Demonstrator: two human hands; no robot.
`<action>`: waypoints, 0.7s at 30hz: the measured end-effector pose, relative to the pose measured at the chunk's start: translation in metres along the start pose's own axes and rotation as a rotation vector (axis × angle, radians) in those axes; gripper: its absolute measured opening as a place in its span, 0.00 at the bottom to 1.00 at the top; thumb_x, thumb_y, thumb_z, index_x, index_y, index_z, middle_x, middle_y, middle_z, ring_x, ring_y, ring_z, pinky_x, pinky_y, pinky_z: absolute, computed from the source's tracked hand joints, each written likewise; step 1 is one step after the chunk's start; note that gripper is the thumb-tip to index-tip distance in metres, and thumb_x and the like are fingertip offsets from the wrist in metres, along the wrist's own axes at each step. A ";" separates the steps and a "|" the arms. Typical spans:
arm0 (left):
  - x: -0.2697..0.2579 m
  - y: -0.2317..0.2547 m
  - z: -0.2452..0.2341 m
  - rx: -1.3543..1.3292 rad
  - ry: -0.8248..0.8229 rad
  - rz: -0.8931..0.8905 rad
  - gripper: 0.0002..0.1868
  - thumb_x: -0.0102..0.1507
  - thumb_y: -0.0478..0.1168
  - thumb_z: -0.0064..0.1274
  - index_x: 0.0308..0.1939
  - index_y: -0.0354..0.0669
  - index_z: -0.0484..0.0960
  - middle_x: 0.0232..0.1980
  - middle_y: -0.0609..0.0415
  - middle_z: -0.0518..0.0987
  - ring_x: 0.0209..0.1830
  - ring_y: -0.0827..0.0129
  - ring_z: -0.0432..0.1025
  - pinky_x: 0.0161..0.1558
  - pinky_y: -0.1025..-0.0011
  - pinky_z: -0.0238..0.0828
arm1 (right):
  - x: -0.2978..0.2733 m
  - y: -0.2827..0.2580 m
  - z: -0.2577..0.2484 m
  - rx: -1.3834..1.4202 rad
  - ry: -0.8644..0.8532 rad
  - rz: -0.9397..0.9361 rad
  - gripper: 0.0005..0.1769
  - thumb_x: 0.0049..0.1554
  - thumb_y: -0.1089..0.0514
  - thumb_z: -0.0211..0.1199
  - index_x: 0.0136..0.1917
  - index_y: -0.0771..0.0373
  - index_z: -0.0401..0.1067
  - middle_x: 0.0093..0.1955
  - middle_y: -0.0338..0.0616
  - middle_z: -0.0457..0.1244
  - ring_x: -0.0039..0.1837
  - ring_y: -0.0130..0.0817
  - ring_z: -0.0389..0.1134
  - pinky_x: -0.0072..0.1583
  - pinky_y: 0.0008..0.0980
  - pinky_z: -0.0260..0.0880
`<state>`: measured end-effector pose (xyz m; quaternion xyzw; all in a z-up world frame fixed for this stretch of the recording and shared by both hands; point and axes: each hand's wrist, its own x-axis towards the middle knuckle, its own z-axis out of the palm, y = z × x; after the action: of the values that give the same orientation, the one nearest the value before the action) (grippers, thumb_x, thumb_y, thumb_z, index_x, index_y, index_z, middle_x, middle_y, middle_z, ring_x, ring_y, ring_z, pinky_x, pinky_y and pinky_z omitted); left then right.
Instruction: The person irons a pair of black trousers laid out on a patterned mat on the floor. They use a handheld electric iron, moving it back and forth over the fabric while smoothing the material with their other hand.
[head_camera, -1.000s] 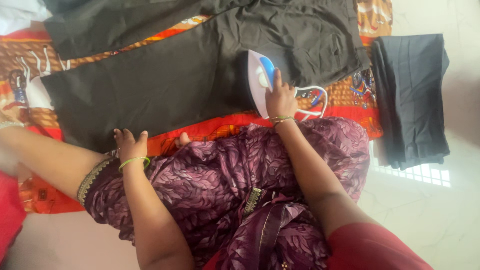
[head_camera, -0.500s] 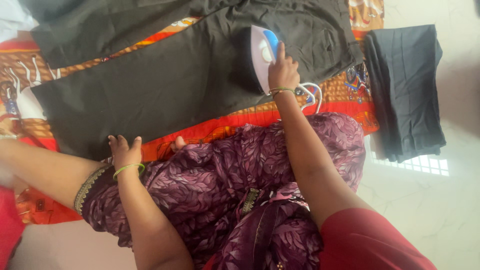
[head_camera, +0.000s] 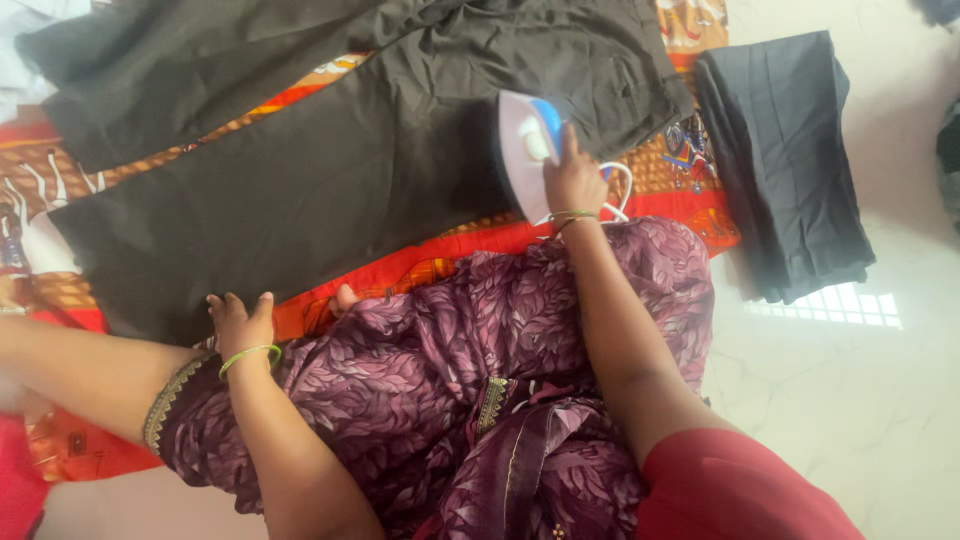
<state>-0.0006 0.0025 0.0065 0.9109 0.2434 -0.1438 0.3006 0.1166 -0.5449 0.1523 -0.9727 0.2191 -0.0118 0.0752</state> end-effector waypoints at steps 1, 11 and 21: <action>0.000 0.001 -0.001 -0.009 0.001 0.009 0.47 0.66 0.62 0.47 0.76 0.26 0.56 0.84 0.32 0.42 0.85 0.47 0.38 0.79 0.54 0.35 | 0.004 0.006 -0.004 0.000 -0.032 0.049 0.37 0.61 0.47 0.62 0.79 0.44 0.54 0.54 0.56 0.68 0.53 0.56 0.71 0.49 0.56 0.72; -0.010 0.015 -0.012 -0.080 -0.032 -0.016 0.47 0.67 0.60 0.46 0.76 0.26 0.54 0.84 0.34 0.40 0.85 0.49 0.35 0.79 0.56 0.34 | 0.098 0.054 -0.027 0.010 0.317 -0.009 0.40 0.59 0.47 0.67 0.79 0.48 0.53 0.57 0.50 0.69 0.58 0.56 0.69 0.52 0.56 0.71; -0.015 0.024 -0.022 -0.049 -0.034 -0.041 0.46 0.67 0.58 0.46 0.77 0.26 0.54 0.84 0.34 0.40 0.85 0.49 0.36 0.79 0.55 0.32 | 0.116 0.053 0.020 -0.131 0.144 -0.041 0.38 0.59 0.49 0.64 0.79 0.45 0.53 0.55 0.53 0.68 0.59 0.55 0.69 0.51 0.53 0.74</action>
<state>0.0020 -0.0059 0.0405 0.8954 0.2604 -0.1594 0.3240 0.2000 -0.6393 0.1236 -0.9764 0.2045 -0.0688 -0.0045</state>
